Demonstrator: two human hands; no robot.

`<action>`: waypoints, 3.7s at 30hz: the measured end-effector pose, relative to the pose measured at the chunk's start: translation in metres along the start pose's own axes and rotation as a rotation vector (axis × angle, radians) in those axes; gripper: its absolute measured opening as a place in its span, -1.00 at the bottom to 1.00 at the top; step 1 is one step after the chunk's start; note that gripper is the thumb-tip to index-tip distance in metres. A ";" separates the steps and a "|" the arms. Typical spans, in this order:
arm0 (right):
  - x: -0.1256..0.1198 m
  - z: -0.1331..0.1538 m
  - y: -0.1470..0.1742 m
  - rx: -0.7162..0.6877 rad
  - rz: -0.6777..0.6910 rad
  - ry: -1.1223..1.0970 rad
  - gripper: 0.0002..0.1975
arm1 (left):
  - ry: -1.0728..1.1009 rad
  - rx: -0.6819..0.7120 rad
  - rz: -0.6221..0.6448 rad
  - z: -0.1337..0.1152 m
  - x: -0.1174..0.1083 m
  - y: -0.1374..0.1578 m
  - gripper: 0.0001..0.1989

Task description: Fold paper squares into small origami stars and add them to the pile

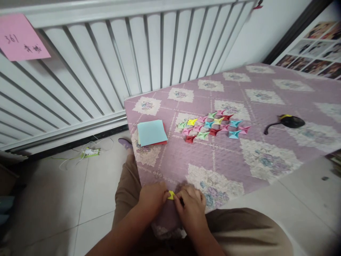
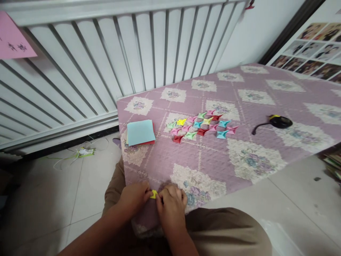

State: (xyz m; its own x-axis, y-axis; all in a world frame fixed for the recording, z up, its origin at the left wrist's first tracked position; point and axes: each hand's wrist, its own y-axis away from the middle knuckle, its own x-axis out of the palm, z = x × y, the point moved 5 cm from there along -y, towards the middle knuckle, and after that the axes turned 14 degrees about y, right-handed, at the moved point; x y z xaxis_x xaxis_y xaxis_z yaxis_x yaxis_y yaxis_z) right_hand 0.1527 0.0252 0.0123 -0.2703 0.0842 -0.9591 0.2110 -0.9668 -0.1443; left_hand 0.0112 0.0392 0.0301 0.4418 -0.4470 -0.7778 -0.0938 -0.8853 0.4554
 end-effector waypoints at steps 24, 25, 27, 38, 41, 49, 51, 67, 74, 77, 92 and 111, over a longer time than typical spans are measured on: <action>0.006 0.004 0.008 0.062 -0.013 0.208 -0.91 | 0.036 0.033 0.075 -0.001 -0.003 -0.008 -0.78; 0.008 0.004 0.009 0.064 -0.013 0.223 -0.92 | 0.035 0.036 0.084 -0.001 -0.003 -0.008 -0.78; 0.010 0.003 0.011 0.063 -0.015 0.221 -0.90 | 0.037 0.040 0.099 -0.001 -0.003 -0.008 -0.77; 0.004 -0.011 0.029 -0.322 -0.146 0.088 -0.72 | 0.065 0.071 0.080 -0.004 -0.007 -0.009 -0.78; 0.002 -0.006 0.033 -0.369 -0.197 0.067 -0.71 | 0.067 0.078 0.069 -0.005 -0.008 -0.008 -0.79; 0.004 -0.003 0.042 -0.303 -0.253 0.044 -0.72 | 0.069 0.047 0.079 -0.001 -0.004 -0.010 -0.79; 0.005 -0.003 0.044 -0.317 -0.216 0.078 -0.70 | 0.064 0.035 0.077 0.000 -0.004 -0.011 -0.78; -0.001 0.024 0.043 -0.332 -0.184 0.286 -0.58 | 0.049 0.012 0.058 0.000 -0.006 -0.001 -0.78; 0.002 0.020 0.044 -0.349 -0.185 0.261 -0.59 | 0.059 0.028 0.089 0.009 -0.005 -0.001 -0.80; -0.001 0.017 0.043 -0.357 -0.198 0.235 -0.58 | 0.074 0.061 0.104 0.008 -0.006 -0.004 -0.82; -0.013 0.001 0.007 -0.127 -0.072 -0.129 -0.83 | 0.287 0.219 0.017 0.011 -0.007 0.014 -0.90; -0.004 0.005 -0.004 -0.300 -0.058 -0.060 -0.83 | 0.141 0.266 -0.065 0.000 0.013 0.013 -0.85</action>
State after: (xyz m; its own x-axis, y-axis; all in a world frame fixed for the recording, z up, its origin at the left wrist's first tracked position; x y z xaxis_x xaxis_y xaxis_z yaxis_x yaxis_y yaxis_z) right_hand 0.1483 0.0272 0.0174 -0.3434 0.1137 -0.9323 0.4594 -0.8454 -0.2723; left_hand 0.0159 0.0223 0.0259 0.5720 -0.3826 -0.7256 -0.2838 -0.9222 0.2626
